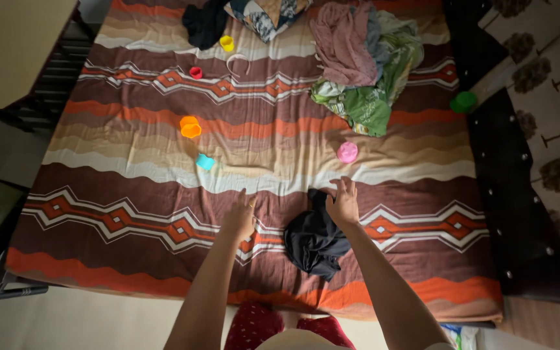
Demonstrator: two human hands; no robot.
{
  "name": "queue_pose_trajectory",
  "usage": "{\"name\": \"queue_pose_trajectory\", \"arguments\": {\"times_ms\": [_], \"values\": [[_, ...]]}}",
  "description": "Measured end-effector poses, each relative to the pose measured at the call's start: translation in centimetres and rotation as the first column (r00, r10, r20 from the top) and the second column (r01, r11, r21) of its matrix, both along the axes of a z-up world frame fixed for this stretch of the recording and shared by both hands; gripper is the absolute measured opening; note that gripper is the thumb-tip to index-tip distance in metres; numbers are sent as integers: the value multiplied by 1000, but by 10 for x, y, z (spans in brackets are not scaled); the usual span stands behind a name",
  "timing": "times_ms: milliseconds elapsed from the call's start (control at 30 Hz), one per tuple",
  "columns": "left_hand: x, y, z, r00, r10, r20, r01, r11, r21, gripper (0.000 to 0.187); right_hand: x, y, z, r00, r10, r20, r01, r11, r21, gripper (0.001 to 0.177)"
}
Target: The person picks up a cushion and places it on a bed, folds a pair of black trousers and puts them in a wardrobe, and سپس stacks several colorful plastic cups on the bed.
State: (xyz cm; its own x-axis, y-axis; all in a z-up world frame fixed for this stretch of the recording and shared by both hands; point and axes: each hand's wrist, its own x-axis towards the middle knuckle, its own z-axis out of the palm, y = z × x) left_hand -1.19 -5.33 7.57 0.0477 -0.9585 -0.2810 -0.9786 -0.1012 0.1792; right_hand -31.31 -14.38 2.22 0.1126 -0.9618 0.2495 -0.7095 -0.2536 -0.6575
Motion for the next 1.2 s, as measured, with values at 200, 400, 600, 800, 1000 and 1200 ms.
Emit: {"name": "queue_pose_trajectory", "arguments": {"times_ms": [200, 400, 600, 800, 1000, 1200], "values": [[40, -75, 53, 996, 85, 13, -83, 991, -108, 74, 7, -77, 70, 994, 93, 56, -75, 961, -267, 48], [80, -149, 98, 997, 68, -19, -71, 935, -347, 64, 11, -138, 143, 995, 93, 46, -73, 940, -333, 35], [116, -230, 105, 984, -92, -153, -28, 767, -641, 58, 44, -191, 207, 998, 58, 31, -44, 938, -344, 40], [155, -349, 110, 942, -97, -321, -133, 771, -623, 54, 84, -247, 259, 999, 24, 24, -13, 926, -378, 48], [182, -477, 133, 897, -261, -356, -88, 684, -724, 48, 107, -333, 291, 997, -81, 15, 80, 915, -396, 51], [221, -555, 151, 803, -345, -486, -184, 632, -753, 42, 139, -393, 312, 991, -133, 13, 125, 895, -428, 44]]}}
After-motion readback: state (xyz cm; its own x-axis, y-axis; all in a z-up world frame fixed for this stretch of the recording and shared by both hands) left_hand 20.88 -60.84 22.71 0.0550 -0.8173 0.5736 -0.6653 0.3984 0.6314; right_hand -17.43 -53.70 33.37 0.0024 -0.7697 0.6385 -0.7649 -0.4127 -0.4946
